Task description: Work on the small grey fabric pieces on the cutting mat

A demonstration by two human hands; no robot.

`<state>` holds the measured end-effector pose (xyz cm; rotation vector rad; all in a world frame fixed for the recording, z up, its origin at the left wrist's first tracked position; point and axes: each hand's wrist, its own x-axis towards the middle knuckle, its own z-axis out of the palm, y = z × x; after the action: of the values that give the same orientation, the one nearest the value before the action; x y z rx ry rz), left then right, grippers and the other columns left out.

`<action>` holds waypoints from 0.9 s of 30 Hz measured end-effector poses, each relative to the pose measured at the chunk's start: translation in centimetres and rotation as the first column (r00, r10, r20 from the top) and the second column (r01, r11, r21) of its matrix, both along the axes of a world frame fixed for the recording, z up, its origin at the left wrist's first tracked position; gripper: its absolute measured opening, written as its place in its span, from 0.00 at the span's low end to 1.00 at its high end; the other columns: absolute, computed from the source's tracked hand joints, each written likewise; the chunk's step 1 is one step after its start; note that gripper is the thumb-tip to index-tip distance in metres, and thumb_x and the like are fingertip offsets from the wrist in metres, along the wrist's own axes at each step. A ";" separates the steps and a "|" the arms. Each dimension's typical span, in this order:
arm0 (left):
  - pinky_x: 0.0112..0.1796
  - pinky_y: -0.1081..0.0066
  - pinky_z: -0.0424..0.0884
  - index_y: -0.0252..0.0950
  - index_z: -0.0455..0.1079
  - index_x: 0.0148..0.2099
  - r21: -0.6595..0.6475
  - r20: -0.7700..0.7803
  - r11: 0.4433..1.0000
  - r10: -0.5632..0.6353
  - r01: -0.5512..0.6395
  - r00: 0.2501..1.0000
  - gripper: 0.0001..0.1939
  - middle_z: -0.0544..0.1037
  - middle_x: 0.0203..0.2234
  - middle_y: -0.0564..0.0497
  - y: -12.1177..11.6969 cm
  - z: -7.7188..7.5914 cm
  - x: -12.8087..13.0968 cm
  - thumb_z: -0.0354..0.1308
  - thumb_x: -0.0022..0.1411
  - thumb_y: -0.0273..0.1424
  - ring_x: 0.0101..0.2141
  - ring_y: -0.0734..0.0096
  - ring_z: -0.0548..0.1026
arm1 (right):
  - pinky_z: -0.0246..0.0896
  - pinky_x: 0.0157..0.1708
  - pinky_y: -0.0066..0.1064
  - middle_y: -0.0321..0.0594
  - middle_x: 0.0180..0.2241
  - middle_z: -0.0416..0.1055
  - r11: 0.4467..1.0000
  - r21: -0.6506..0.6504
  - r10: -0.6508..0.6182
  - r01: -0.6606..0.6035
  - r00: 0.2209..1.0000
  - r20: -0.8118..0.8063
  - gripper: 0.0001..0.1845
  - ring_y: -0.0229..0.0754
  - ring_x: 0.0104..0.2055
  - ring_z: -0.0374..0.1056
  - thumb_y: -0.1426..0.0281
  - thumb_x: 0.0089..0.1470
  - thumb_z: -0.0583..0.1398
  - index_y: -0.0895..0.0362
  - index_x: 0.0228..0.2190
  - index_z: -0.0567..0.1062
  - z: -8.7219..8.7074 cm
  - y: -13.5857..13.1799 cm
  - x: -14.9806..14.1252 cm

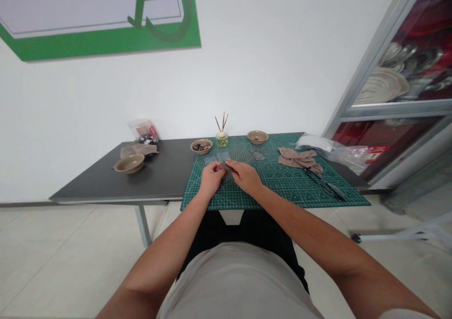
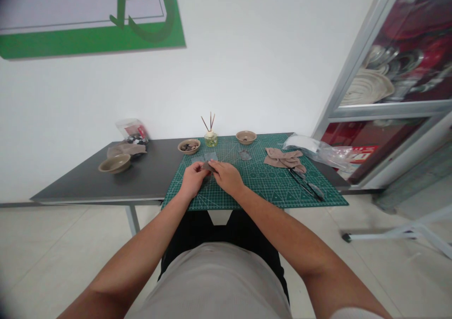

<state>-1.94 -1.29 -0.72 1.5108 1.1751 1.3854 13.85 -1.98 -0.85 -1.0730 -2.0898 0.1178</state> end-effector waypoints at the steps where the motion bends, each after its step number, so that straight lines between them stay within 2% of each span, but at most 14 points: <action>1: 0.29 0.74 0.65 0.35 0.70 0.30 -0.010 0.023 1.000 -0.005 0.005 1.000 0.03 0.73 0.20 0.56 0.0 0.1 0.0 0.59 0.49 0.28 0.24 0.74 0.69 | 0.63 0.55 0.41 0.40 0.56 0.70 1.000 -0.003 -0.015 0.016 1.000 0.025 0.24 0.45 0.55 0.68 0.76 0.58 0.54 0.51 0.56 0.70 0.0 -0.1 0.0; 5: 0.28 0.75 0.63 0.35 0.70 0.30 0.005 0.007 0.999 -0.033 0.033 0.999 0.04 0.71 0.20 0.57 -0.1 0.2 -0.1 0.58 0.47 0.25 0.23 0.75 0.68 | 0.64 0.53 0.41 0.41 0.58 0.68 0.998 0.008 -0.059 0.058 0.990 0.128 0.24 0.47 0.53 0.70 0.73 0.60 0.54 0.51 0.56 0.70 0.1 -0.5 -0.2; 9: 0.28 0.75 0.63 0.34 0.71 0.30 0.030 -0.016 0.999 -0.022 0.022 1.000 0.05 0.72 0.21 0.57 0.0 0.1 -0.2 0.58 0.46 0.25 0.24 0.76 0.67 | 0.53 0.63 0.45 0.46 0.59 0.66 0.997 0.074 0.016 -0.028 0.987 0.161 0.23 0.48 0.60 0.63 0.74 0.59 0.54 0.58 0.56 0.70 -0.1 -0.2 -0.5; 11: 0.28 0.75 0.63 0.34 0.70 0.29 0.017 0.000 1.000 -0.020 0.020 1.000 0.03 0.72 0.21 0.57 0.0 0.0 -0.2 0.59 0.48 0.27 0.23 0.76 0.68 | 0.51 0.64 0.44 0.47 0.59 0.66 0.995 0.080 0.051 -0.065 0.984 0.168 0.24 0.46 0.62 0.61 0.76 0.59 0.53 0.60 0.57 0.69 -0.3 0.0 -0.5; 16: 0.32 0.72 0.68 0.35 0.68 0.30 -0.030 0.094 0.999 -0.032 0.035 0.995 0.05 0.74 0.21 0.56 -0.3 0.0 0.0 0.60 0.50 0.30 0.25 0.73 0.72 | 0.59 0.60 0.42 0.44 0.60 0.65 1.000 0.021 -0.020 0.017 0.988 0.155 0.27 0.45 0.59 0.65 0.77 0.59 0.51 0.56 0.60 0.66 -0.4 0.1 -0.4; 22: 0.28 0.74 0.64 0.35 0.68 0.26 0.047 -0.083 0.999 0.027 -0.023 0.996 0.03 0.72 0.19 0.56 -0.7 0.5 0.0 0.59 0.50 0.28 0.23 0.75 0.68 | 0.60 0.59 0.42 0.47 0.61 0.62 0.999 -0.007 0.036 -0.035 0.988 0.149 0.27 0.47 0.61 0.62 0.77 0.59 0.52 0.58 0.59 0.66 -0.1 -0.2 -0.6; 27: 0.31 0.73 0.67 0.35 0.70 0.30 0.006 -0.018 1.000 -0.008 0.009 1.000 0.04 0.75 0.22 0.54 -0.7 0.2 0.0 0.60 0.51 0.30 0.25 0.73 0.72 | 0.64 0.56 0.43 0.46 0.60 0.63 0.998 -0.046 -0.035 0.041 0.992 0.125 0.27 0.48 0.58 0.66 0.76 0.60 0.52 0.55 0.60 0.65 -0.1 -0.4 -0.6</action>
<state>-1.95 -1.98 -0.51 1.5337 1.1750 1.3736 13.23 -2.33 -0.91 -1.1755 -2.1854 0.0849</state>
